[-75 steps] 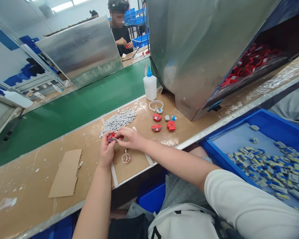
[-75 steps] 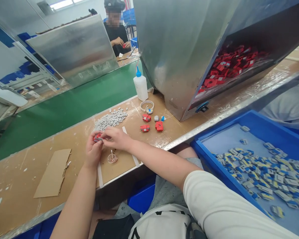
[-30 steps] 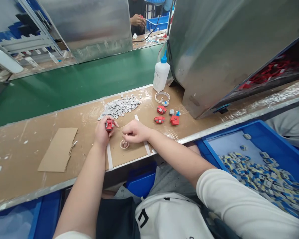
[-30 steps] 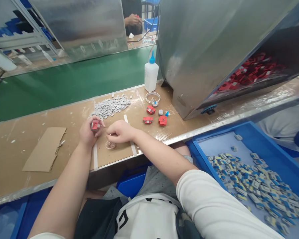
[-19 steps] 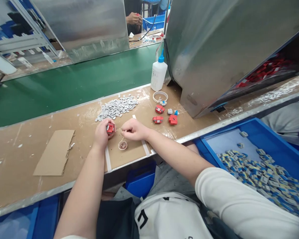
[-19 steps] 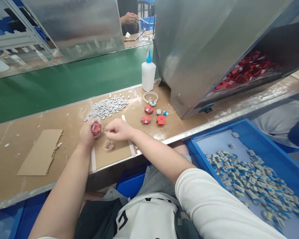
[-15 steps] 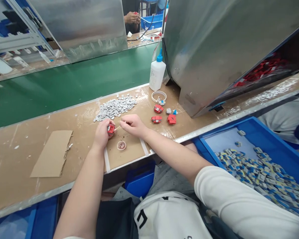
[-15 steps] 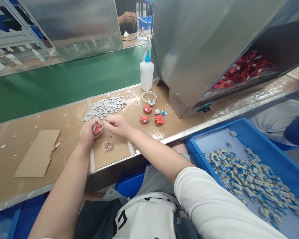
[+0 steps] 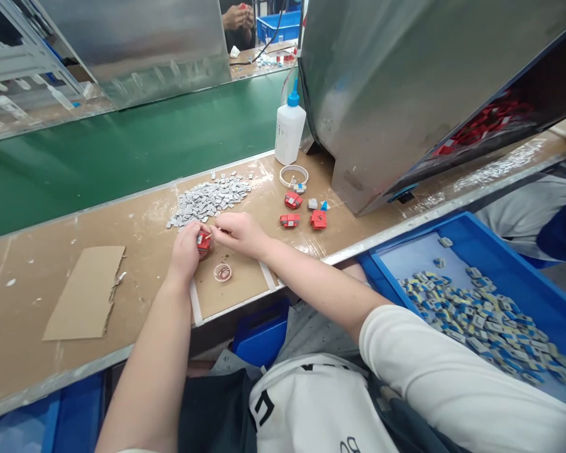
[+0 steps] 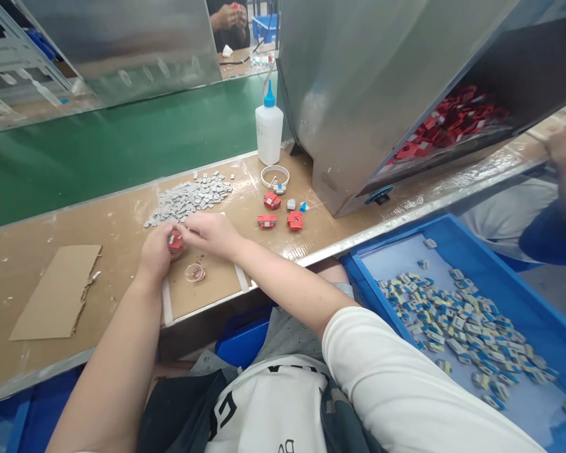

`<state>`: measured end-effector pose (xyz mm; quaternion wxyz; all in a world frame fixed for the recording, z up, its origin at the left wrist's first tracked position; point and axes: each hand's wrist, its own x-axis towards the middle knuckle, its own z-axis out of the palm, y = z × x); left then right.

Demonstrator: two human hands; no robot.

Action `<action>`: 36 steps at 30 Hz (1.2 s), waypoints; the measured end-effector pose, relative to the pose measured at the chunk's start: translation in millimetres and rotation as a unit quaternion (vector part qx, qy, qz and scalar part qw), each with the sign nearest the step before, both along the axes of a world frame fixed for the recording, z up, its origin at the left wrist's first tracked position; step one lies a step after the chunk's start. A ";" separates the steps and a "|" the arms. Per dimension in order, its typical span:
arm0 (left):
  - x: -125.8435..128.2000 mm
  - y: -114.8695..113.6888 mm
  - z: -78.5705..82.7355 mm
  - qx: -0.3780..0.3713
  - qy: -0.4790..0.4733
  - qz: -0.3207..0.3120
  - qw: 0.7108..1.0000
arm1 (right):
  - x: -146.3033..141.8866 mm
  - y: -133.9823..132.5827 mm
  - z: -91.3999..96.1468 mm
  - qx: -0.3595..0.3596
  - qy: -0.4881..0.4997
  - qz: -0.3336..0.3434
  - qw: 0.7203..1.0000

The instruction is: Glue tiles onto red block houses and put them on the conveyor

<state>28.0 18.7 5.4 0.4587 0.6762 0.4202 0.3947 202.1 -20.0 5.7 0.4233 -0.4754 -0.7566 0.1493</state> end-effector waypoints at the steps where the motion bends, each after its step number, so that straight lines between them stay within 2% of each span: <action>1: -0.1 0.5 -0.4 0.004 0.003 0.003 1.000 | 0.0 -0.3 0.1 -0.004 -0.015 0.006 1.000; 5: -0.5 1.7 -1.3 0.027 0.014 0.022 0.999 | -0.5 -1.9 2.1 -0.010 -0.048 0.063 0.997; 12: -1.2 2.0 -3.9 0.015 -0.015 0.021 1.000 | -1.6 -0.7 1.9 -0.003 -0.001 0.083 0.997; 17: -1.8 2.0 -4.6 -0.018 -0.024 0.023 0.999 | 0.3 0.3 -1.4 0.006 0.029 0.040 0.999; 19: -2.1 2.0 -4.3 -0.043 -0.044 0.014 0.998 | 2.5 -2.1 -0.5 -0.001 0.026 0.085 0.996; 22: -2.7 2.3 -4.1 -0.078 -0.083 0.004 0.993 | 5.6 -7.1 1.5 -0.026 0.004 0.205 0.978; 24: -2.9 2.6 -4.4 -0.097 -0.098 0.008 0.990 | 6.4 -9.4 2.4 -0.038 -0.019 0.247 0.968; 31: -2.4 2.7 -3.8 -0.122 -0.116 0.005 0.986 | 4.6 -9.7 2.5 -0.059 -0.109 0.237 0.963; 36: -2.3 2.9 -3.1 -0.116 -0.102 0.001 0.988 | 6.0 -9.7 0.4 -0.048 -0.069 0.242 0.967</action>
